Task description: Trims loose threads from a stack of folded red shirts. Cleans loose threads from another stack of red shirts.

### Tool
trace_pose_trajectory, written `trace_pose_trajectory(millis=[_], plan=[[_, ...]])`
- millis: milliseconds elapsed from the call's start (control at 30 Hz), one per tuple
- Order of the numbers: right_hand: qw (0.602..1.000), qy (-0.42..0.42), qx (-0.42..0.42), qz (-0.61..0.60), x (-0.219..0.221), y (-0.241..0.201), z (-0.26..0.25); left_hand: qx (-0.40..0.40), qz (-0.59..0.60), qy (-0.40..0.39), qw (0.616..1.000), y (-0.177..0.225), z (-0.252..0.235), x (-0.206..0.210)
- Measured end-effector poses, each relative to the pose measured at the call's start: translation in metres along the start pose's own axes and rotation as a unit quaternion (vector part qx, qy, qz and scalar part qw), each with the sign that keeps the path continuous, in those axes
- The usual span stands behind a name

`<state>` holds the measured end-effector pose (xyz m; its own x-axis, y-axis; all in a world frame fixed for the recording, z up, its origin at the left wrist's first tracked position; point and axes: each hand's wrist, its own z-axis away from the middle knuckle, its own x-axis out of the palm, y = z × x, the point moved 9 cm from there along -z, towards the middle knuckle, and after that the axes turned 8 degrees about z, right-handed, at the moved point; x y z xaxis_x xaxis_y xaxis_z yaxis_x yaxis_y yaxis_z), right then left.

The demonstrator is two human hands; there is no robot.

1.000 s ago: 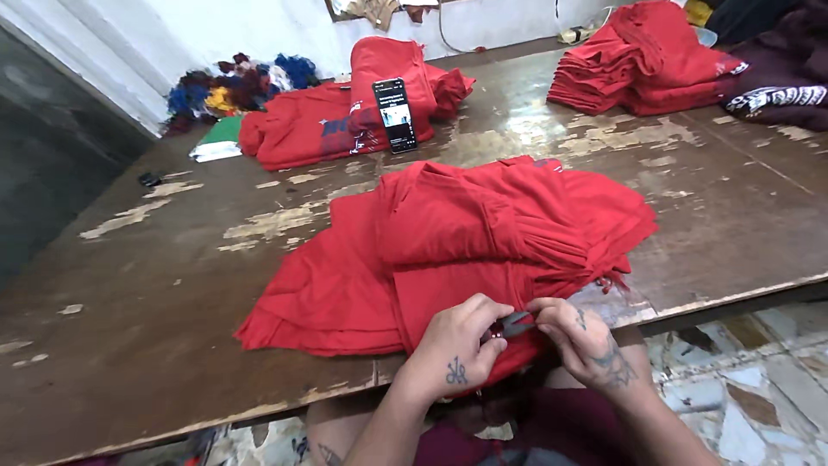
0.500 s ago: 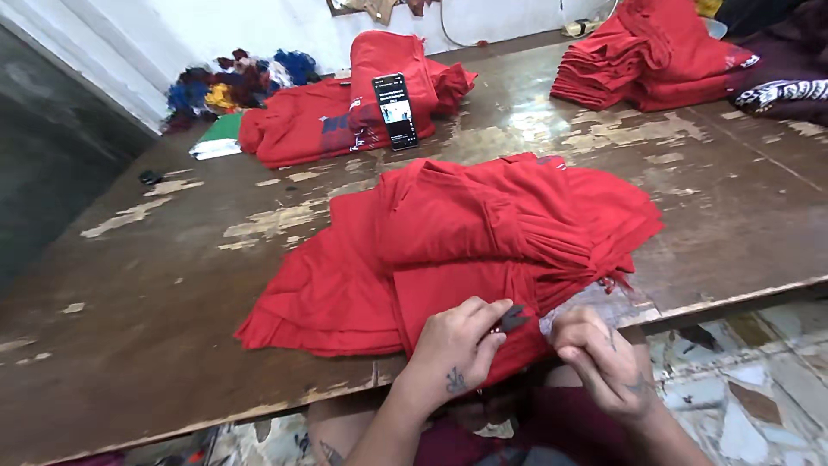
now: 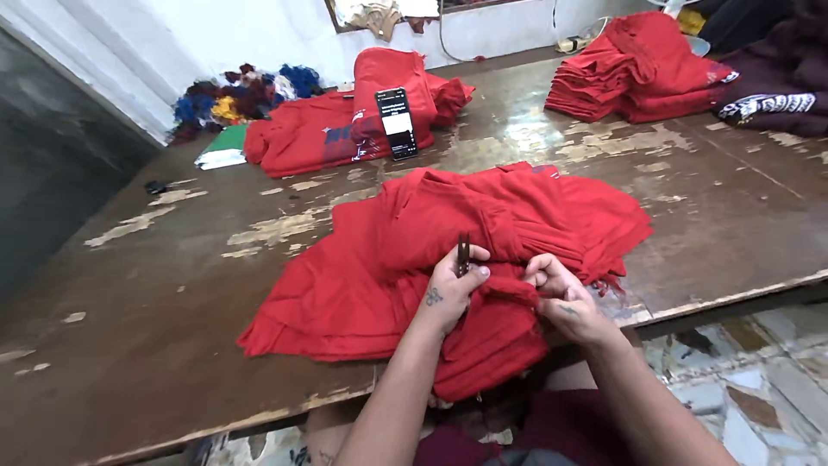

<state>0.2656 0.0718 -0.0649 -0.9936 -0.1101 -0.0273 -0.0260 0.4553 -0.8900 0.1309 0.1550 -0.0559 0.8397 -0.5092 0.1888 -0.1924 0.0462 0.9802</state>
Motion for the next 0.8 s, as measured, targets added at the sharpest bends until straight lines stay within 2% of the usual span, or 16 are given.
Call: trace_pose_trajectory(millis=[33,100,167,200,267,367,467,600,700,800], plan=[[0.999,0.001,-0.009,0.042,0.002,-0.004,0.001,-0.005,0.0,0.002,1.0,-0.001,0.0,0.001],[0.971,0.033,-0.031,0.233,0.007,-0.016,0.002,-0.016,-0.004,0.006,1.0,-0.007,0.003,0.001],[0.888,0.073,-0.063,0.449,0.013,-0.025,0.0,-0.017,-0.006,0.003,1.0,-0.01,0.003,-0.001],[0.855,0.083,-0.081,0.506,0.013,-0.027,0.0,-0.011,-0.009,-0.002,1.0,-0.01,0.004,-0.001],[0.838,0.074,-0.086,0.535,0.004,-0.037,0.009,0.011,-0.019,-0.021,1.0,-0.006,0.006,0.003],[0.851,0.017,-0.05,0.522,-0.017,-0.054,0.031,0.043,-0.049,-0.067,0.996,-0.002,0.01,0.011],[0.848,-0.013,-0.028,0.529,-0.02,-0.055,0.037,0.062,-0.066,-0.087,0.992,-0.002,0.01,0.015],[0.846,0.028,-0.003,0.533,-0.009,-0.055,0.024,0.053,-0.036,-0.065,0.996,-0.002,0.008,0.012],[0.829,0.069,-0.047,0.553,0.008,-0.044,0.013,0.054,-0.035,-0.069,0.996,-0.002,0.01,0.012],[0.82,0.053,-0.055,0.568,0.008,-0.041,0.016,0.082,-0.096,-0.095,0.987,0.005,0.016,0.016]])
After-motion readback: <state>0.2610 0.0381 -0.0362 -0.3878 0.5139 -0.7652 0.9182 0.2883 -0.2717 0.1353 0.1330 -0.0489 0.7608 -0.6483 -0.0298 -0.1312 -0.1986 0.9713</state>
